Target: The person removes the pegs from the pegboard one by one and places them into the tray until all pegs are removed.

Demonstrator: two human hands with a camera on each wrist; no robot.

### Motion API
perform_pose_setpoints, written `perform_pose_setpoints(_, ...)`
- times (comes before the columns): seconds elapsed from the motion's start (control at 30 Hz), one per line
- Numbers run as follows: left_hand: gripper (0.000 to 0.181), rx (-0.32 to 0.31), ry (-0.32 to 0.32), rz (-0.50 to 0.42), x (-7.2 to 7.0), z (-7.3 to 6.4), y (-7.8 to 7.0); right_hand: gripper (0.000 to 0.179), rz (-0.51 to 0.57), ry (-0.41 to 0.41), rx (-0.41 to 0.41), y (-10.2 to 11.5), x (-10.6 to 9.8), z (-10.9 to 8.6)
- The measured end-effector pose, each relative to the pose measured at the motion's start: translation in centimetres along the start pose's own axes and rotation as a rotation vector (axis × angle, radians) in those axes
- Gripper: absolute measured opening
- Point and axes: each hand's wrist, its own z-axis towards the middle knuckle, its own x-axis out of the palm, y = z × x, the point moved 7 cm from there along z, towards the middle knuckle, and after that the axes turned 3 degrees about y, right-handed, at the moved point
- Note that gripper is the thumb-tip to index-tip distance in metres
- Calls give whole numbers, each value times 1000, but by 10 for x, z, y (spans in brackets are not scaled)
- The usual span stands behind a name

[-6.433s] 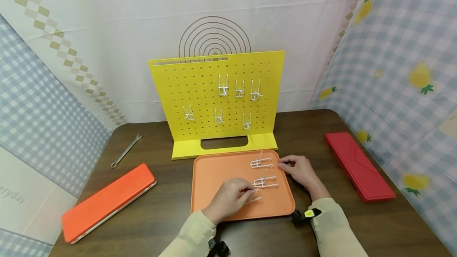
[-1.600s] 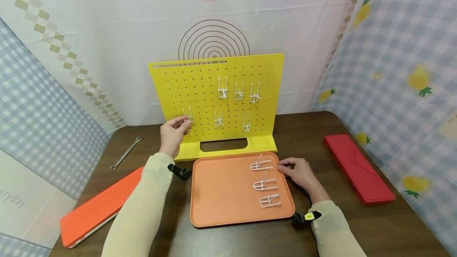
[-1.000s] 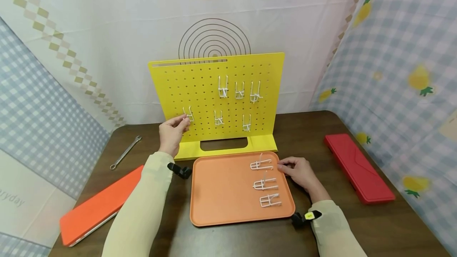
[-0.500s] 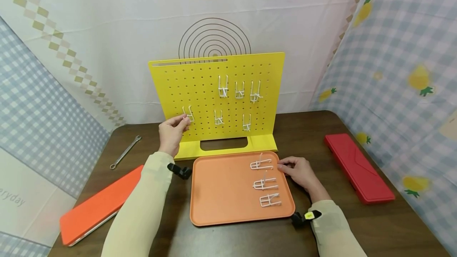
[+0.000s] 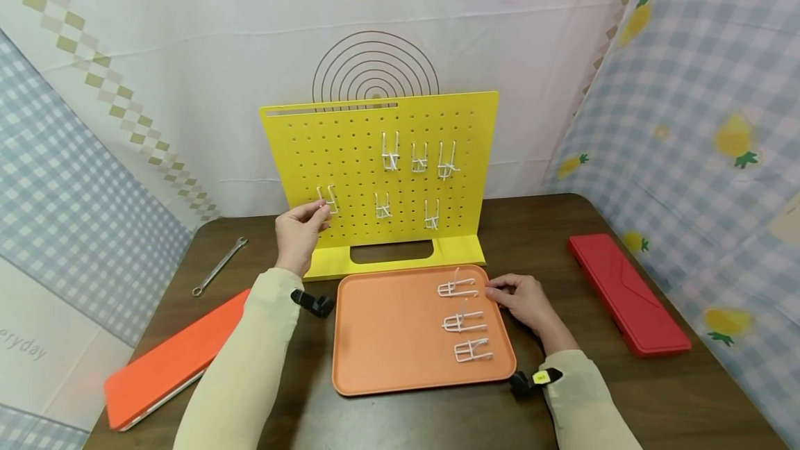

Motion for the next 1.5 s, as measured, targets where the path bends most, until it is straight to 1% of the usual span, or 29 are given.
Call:
perform_pose_setpoints(0.17, 32, 27, -7, 6, -2, -7, -5, 22, 3, -3, 0, 0, 0, 0)
perform_pose_setpoints(0.4, 29, 69, 0, 24, -3, -19, -6, 23, 7, 0, -2, 1, 0, -1)
perform_pose_setpoints(0.7, 25, 90, -12, 50, -1, -40, 2, 24, 1, -1, 6, 0, 0, -2)
perform_pose_setpoints(0.87, 25, 80, -5, 64, -1, -51, 8, 24, -4, -3, 12, 0, 0, -1)
perform_pose_setpoints(1.07, 25, 79, 14, 146, 1, -63, 14, 24, -14, -3, 9, 1, 0, 0)
perform_pose_setpoints(1.23, 24, 104, 37, 241, 6, -74, 18, 24, -6, -5, 9, 0, 0, 1)
perform_pose_setpoints(1.37, 19, 154, 63, 314, 11, -81, 19, 26, -4, -3, 15, -2, 0, 2)
perform_pose_setpoints(1.5, 15, 237, 87, 387, 16, -87, 16, 26, -5, -5, 23, -3, 1, 2)
